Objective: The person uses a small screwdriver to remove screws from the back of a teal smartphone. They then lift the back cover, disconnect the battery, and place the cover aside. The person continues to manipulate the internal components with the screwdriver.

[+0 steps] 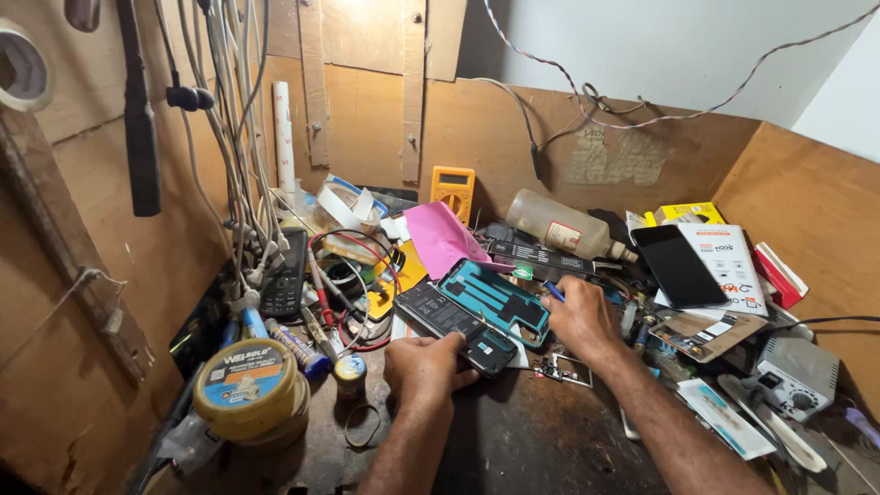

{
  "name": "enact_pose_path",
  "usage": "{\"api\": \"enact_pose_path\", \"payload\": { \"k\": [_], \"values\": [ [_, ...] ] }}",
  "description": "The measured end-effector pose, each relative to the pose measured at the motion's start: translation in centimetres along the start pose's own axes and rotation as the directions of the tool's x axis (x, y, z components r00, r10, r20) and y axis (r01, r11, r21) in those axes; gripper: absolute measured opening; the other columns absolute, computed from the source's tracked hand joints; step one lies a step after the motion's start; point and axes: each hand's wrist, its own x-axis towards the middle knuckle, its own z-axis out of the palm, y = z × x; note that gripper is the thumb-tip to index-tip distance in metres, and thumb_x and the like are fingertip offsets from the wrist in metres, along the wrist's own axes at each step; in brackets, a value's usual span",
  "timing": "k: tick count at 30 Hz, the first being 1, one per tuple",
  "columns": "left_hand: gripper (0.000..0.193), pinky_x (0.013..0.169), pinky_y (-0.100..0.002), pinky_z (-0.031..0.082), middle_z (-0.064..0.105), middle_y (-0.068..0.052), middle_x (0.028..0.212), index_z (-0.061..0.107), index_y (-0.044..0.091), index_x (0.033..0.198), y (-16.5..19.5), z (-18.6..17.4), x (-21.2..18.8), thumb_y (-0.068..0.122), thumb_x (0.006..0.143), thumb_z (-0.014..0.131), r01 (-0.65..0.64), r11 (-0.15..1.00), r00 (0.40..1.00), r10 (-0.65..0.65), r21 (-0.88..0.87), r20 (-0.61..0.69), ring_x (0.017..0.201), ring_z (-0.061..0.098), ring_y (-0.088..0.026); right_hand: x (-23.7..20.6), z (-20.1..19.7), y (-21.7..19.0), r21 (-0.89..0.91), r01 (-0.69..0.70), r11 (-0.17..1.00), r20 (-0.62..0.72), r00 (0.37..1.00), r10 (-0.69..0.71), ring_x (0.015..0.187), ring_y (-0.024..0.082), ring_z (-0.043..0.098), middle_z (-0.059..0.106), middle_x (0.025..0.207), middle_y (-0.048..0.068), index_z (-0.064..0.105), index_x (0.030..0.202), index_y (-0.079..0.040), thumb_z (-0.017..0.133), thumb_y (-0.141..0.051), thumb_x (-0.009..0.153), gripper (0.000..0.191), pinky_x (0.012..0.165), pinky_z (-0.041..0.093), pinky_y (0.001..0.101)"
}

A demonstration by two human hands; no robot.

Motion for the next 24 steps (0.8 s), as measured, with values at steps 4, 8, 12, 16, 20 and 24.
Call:
{"api": "enact_pose_path", "payload": {
  "k": [4, 8, 12, 16, 20, 24],
  "values": [
    [0.015, 0.055, -0.043, 0.063, 0.074, -0.020, 0.083, 0.064, -0.009, 0.082, -0.2, -0.1, 0.0, 0.001, 0.079, 0.075, -0.049, 0.989, 0.994, 0.061, -0.137, 0.087, 0.067, 0.077, -0.029, -1.3, -0.8, -0.6, 0.056, 0.121, 0.991, -0.129, 0.985, -0.113, 0.087, 0.038, 0.074, 0.075, 0.091, 0.021, 0.071, 0.100, -0.002, 0.073, -0.025, 0.090, 0.025, 0.076, 0.056, 0.0501],
    [0.024, 0.057, -0.041, 0.063, 0.076, -0.022, 0.089, 0.070, -0.015, 0.087, -0.3, 0.0, -0.7, 0.007, 0.080, 0.075, -0.102, 0.994, 0.992, 0.105, -0.050, 0.073, 0.071, 0.078, -0.027, -2.8, -1.7, -1.6, 0.143, 0.167, 0.976, -0.193, 0.971, -0.138, 0.081, 0.036, 0.075, 0.075, 0.085, 0.019, 0.070, 0.097, -0.003, 0.073, -0.024, 0.091, 0.021, 0.071, 0.055, 0.0486],
    [0.028, 0.058, -0.038, 0.063, 0.078, -0.022, 0.097, 0.074, -0.012, 0.096, 0.2, 0.1, -1.6, 0.009, 0.079, 0.077, -0.115, 0.993, 0.991, 0.117, -0.026, 0.069, 0.074, 0.078, -0.024, -4.4, -2.6, -2.5, 0.218, 0.298, 0.929, -0.297, 0.927, -0.228, 0.080, 0.035, 0.075, 0.075, 0.083, 0.019, 0.069, 0.099, -0.004, 0.073, -0.020, 0.090, 0.019, 0.068, 0.056, 0.0456],
    [0.032, 0.059, -0.040, 0.063, 0.075, -0.022, 0.101, 0.069, -0.010, 0.096, 0.9, 0.5, -1.9, 0.008, 0.076, 0.086, -0.043, 0.999, 0.999, 0.043, -0.001, 0.028, 0.078, 0.078, -0.026, -5.3, -3.2, -3.5, 0.225, 0.366, 0.903, -0.352, 0.895, -0.275, 0.077, 0.034, 0.075, 0.074, 0.083, 0.018, 0.069, 0.097, -0.004, 0.074, -0.017, 0.089, 0.017, 0.066, 0.055, 0.0440],
    [0.026, 0.059, -0.041, 0.063, 0.075, -0.022, 0.101, 0.069, -0.010, 0.095, 0.8, 0.7, -1.2, -0.001, 0.076, 0.083, -0.006, 1.000, 0.999, 0.007, -0.020, 0.032, 0.079, 0.078, -0.028, -6.1, -3.5, -4.1, 0.211, 0.394, 0.894, -0.376, 0.877, -0.298, 0.076, 0.034, 0.074, 0.073, 0.083, 0.017, 0.068, 0.097, -0.002, 0.073, -0.015, 0.090, 0.016, 0.065, 0.054, 0.0448],
    [0.020, 0.060, -0.040, 0.066, 0.077, -0.023, 0.098, 0.070, -0.011, 0.097, -0.2, 0.5, 0.0, -0.004, 0.079, 0.076, -0.039, 0.993, 0.988, 0.054, -0.108, 0.147, 0.076, 0.077, -0.028, -6.8, -3.6, -4.8, 0.182, 0.452, 0.873, -0.428, 0.836, -0.344, 0.077, 0.034, 0.072, 0.073, 0.085, 0.017, 0.068, 0.096, 0.000, 0.074, -0.014, 0.089, 0.017, 0.067, 0.054, 0.0442]
  ]
}}
